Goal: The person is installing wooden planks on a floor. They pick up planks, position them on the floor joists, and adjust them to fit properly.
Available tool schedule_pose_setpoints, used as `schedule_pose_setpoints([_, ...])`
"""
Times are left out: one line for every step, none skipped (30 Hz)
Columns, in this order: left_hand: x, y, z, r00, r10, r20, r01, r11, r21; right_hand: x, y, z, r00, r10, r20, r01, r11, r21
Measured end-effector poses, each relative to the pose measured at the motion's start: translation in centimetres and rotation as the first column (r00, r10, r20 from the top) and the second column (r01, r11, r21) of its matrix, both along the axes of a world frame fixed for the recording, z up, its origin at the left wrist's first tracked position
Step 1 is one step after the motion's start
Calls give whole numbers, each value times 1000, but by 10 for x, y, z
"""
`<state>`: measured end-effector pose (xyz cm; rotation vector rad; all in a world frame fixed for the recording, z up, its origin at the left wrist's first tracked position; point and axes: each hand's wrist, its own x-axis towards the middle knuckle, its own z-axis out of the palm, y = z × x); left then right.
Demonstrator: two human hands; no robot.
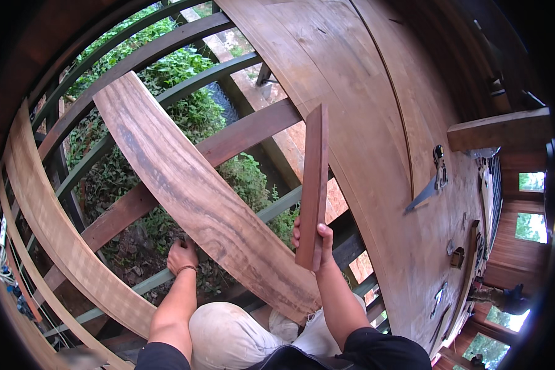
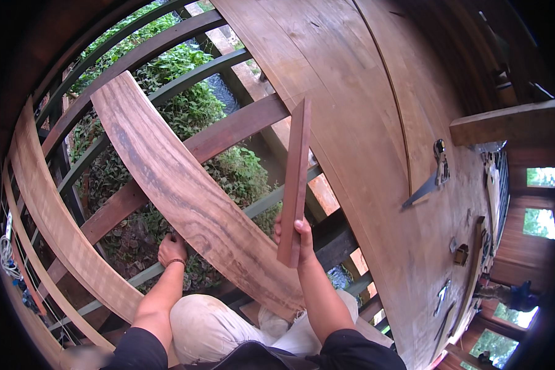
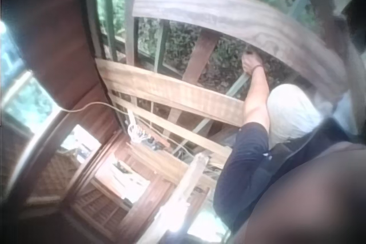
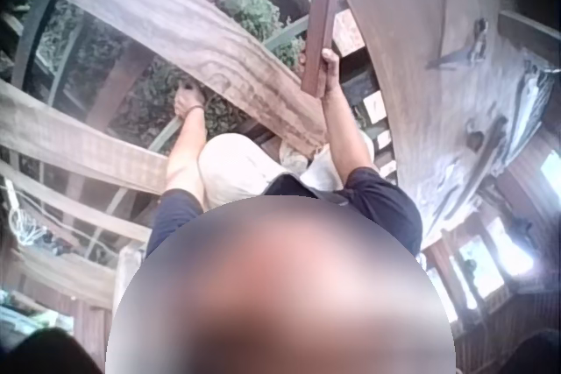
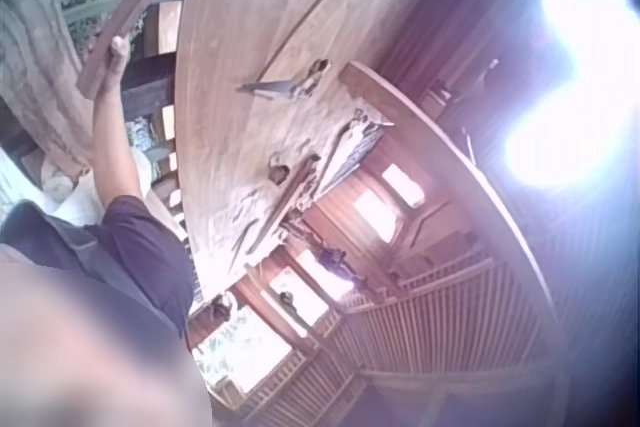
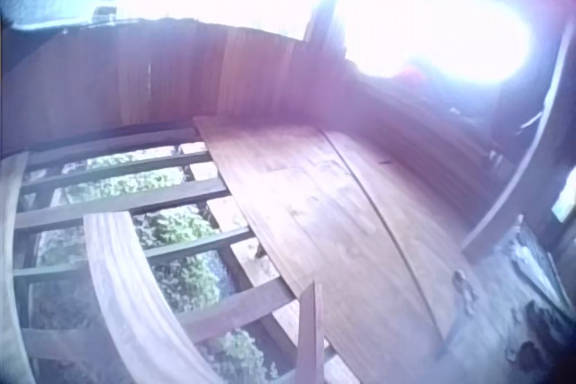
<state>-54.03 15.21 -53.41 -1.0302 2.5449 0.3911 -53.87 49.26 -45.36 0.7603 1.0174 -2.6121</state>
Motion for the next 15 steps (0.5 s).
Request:
schedule_pose_setpoints([-1,2,0,1000,3,6,-3,1000,1,-7,1,-6,999,-37,-36,40,997,72])
schedule_pose_setpoints([-1,3,-1,1000,-2,-2,2,1000,-3,-12,4,-13,998,-33,-53,38,995,94])
schedule_pose_setpoints([1,3,-4,1000,-8,-11,8,1000,-6,-17,6,-21,997,-29,-70,37,993,116])
schedule_pose_setpoints([2,2,-6,1000,-12,-20,12,1000,-13,-22,8,-30,996,-24,-86,36,990,134])
schedule_pose_setpoints([1,4,-5,1000,-10,-19,9,1000,-1,-27,12,-38,998,-19,-63,29,987,156])
schedule_pose_setpoints([0,7,-3,1000,-7,-17,8,1000,12,-32,15,-45,999,-16,-39,22,984,179])
schedule_pose_setpoints([-1,6,-2,1000,-2,-14,3,1000,19,-36,14,-48,1000,-10,-15,12,981,195])
schedule_pose_setpoints([-2,6,-2,1000,0,-13,0,1000,20,-38,14,-49,1000,-15,-23,19,980,198])
schedule_pose_setpoints([-3,5,-2,1000,3,-12,-3,1000,21,-39,14,-49,998,-9,-60,21,980,199])
schedule_pose_setpoints([0,4,-1,1000,10,-3,-10,1000,20,-38,12,-47,996,1,-88,16,980,198])
schedule_pose_setpoints([2,3,-2,1000,6,-6,-6,1000,9,-36,10,-45,993,12,-117,11,980,197])
schedule_pose_setpoints([3,2,-3,1000,3,-9,-3,1000,-1,-34,8,-43,991,14,-135,15,977,211])
schedule_pose_setpoints([1,2,-3,1000,-1,-17,1,1000,-11,-32,6,-42,987,15,-159,21,974,225])
schedule_pose_setpoints([0,3,-1,1000,3,-11,-3,1000,-7,-31,4,-41,983,18,-183,27,971,239])
schedule_pose_setpoints([-1,5,1,1000,8,-6,-8,1000,-2,-31,7,-46,991,12,-130,16,978,209])
